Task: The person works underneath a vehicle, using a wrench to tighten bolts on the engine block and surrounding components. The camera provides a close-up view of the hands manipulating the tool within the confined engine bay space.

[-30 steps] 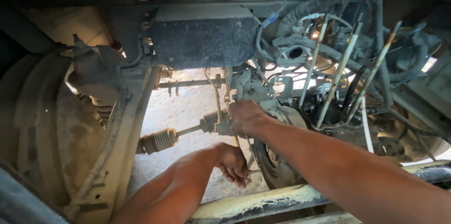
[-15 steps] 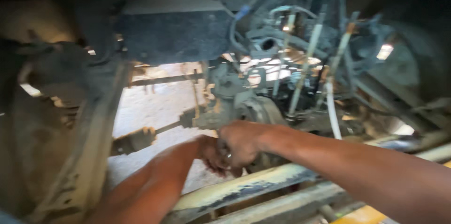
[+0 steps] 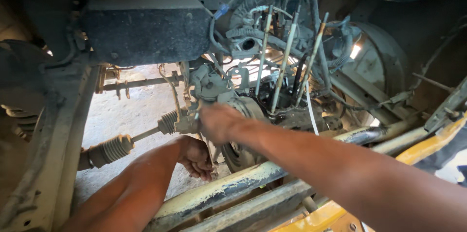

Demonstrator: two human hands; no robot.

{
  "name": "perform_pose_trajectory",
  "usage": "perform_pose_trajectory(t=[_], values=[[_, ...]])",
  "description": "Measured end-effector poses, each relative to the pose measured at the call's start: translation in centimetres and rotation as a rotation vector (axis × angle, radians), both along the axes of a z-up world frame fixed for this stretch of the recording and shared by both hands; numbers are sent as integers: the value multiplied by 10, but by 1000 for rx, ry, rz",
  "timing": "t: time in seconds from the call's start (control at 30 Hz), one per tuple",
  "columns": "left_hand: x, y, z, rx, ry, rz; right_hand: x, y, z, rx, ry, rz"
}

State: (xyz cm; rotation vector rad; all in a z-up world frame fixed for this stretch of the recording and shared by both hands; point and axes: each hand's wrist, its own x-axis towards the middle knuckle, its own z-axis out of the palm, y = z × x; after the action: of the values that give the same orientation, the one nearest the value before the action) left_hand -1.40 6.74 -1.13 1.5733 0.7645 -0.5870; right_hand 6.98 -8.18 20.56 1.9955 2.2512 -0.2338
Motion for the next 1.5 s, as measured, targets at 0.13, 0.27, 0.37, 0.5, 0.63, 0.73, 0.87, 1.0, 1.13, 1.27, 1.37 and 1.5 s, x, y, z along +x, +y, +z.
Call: perform_pose_trajectory(t=[0.13,0.27,0.37,0.5,0.63,0.73,0.87,1.0,1.13,1.27,1.37,1.5], values=[[-1,-17,18,40,46,-36,-9,34,-15,125,-215,209],[3,-13,18,86,78,-63,-11,59,-32,101,-30,67],[6,-14,10,69,81,-75,0,64,-45,91,-68,115],[6,-13,6,78,66,-39,5,67,-46,68,34,-45],[8,-10,1,68,36,-58,12,65,-49,132,-56,51],[7,-6,-6,113,7,-73,8,58,-44,110,-135,132],[-5,5,-17,14,-113,-45,4,25,-28,-193,-156,190],[-4,-2,-10,15,-115,-39,19,-21,-22,-530,155,311],[0,-10,-4,78,-83,-68,8,-24,-11,-507,47,354],[-18,4,-6,-118,-201,-30,3,7,0,-282,104,-22],[2,-4,-8,-109,15,-13,1,43,-10,-9,13,66],[4,-6,-10,-128,41,-53,-12,78,-32,-12,-85,87]])
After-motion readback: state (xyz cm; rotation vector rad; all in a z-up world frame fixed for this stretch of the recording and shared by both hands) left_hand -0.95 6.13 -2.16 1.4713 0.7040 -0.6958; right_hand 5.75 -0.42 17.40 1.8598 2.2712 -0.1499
